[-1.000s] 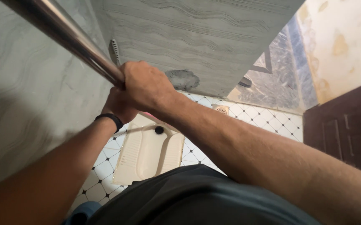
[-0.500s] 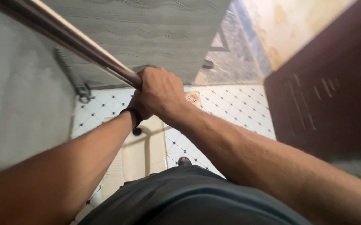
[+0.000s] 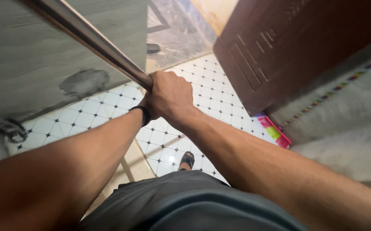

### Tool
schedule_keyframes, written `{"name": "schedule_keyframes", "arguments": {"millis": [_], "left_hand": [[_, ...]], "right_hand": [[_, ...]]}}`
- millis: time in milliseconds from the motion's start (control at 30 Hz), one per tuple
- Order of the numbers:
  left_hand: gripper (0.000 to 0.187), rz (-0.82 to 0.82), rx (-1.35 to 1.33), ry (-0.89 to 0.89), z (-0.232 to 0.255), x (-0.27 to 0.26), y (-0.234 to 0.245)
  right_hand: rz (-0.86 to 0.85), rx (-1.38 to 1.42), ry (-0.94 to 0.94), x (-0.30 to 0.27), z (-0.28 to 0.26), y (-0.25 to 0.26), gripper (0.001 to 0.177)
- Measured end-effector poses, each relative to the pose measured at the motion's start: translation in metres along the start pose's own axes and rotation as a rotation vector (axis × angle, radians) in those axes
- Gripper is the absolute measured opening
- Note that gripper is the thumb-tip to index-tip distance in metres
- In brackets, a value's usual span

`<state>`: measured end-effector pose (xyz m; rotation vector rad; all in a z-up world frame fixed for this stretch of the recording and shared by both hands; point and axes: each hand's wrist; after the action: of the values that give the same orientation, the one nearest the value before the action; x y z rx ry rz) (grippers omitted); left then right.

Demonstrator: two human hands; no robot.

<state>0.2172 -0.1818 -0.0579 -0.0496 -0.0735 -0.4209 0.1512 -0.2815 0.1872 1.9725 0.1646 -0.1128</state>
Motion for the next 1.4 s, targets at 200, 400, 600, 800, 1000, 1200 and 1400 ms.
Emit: {"name": "schedule_keyframes", "arguments": {"millis": [200,400,600,800,1000,1200,1400], "left_hand": [[0.039,-0.068,0.229,0.064,-0.019,0.008,-0.014],[0.035,-0.023,0.35,0.072,0.014,-0.022,-0.006],[0.04,0.136,0.348,0.04,0.033,-0.074,0.021],[0.047,0.297,0.553,0.015,0.04,-0.156,0.073],[0.046,0.326,0.914,0.09,0.095,-0.237,0.093],[0.049,0.433,0.999,0.067,0.115,-0.301,0.087],[0.05,0.562,0.933,0.145,0.116,-0.321,0.061]], "right_hand": [[-0.051,0.067,-0.041,0.001,0.022,0.002,0.016],[-0.059,0.111,0.053,-0.013,0.007,-0.001,0.014],[-0.146,0.198,0.177,-0.029,-0.025,-0.01,0.014],[-0.178,0.157,0.388,-0.048,-0.076,-0.041,0.019],[-0.334,0.214,0.566,-0.083,-0.124,-0.037,0.018],[-0.305,0.195,0.797,-0.113,-0.148,-0.047,0.02],[-0.355,0.074,0.83,-0.13,-0.144,-0.048,0.019]]}}
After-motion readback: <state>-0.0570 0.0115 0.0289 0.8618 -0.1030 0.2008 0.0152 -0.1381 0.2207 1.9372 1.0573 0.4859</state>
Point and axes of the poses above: each hand's wrist, its own x-axis towards the middle knuckle, its own y-axis out of the back of the hand, z = x × y, and after that the axes turned 12 degrees about -y, right-handed
